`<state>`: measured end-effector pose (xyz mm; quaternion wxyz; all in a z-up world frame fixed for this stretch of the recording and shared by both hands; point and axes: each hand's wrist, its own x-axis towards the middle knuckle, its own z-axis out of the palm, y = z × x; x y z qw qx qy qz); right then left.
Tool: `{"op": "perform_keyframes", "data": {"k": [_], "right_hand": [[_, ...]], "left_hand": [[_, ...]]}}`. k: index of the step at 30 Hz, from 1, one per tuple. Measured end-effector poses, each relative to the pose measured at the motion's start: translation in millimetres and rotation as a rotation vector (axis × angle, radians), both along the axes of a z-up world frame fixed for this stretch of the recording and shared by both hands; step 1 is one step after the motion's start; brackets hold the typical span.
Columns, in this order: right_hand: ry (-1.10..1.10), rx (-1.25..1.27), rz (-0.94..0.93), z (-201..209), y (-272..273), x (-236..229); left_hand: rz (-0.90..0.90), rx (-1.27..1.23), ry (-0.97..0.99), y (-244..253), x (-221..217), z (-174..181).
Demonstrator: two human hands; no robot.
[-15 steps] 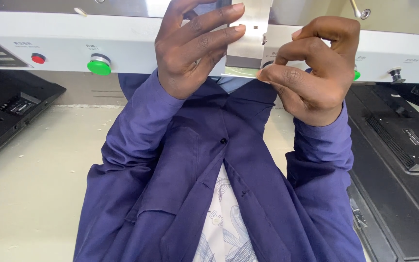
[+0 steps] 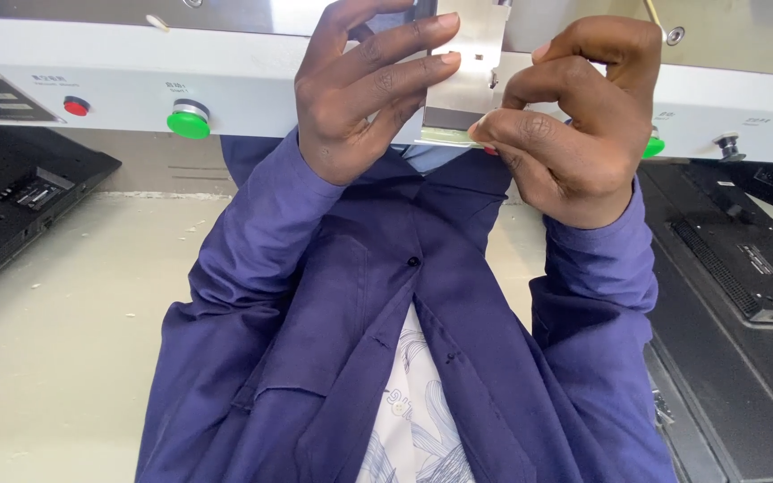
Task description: Operating a specialized repair machine by using control buttons and manually adjusting mechanical components.
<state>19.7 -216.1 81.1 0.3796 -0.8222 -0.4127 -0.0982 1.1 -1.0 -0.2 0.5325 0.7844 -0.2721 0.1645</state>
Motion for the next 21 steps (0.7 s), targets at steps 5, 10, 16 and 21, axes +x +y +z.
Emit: {"op": "perform_keyframes", "data": {"k": [5,10,16,21], "right_hand": [[-0.006,0.015,0.020,0,3,5],[-0.012,0.026,0.033,3,7,10],[-0.021,0.060,0.071,4,12,17],[0.011,0.059,0.064,7,15,17]], "left_hand": [[-0.012,-0.020,0.020,0,-1,2],[-0.028,-0.021,0.055,2,-2,4],[-0.026,-0.018,0.056,2,-2,3],[-0.021,-0.029,0.053,1,-2,2]]}}
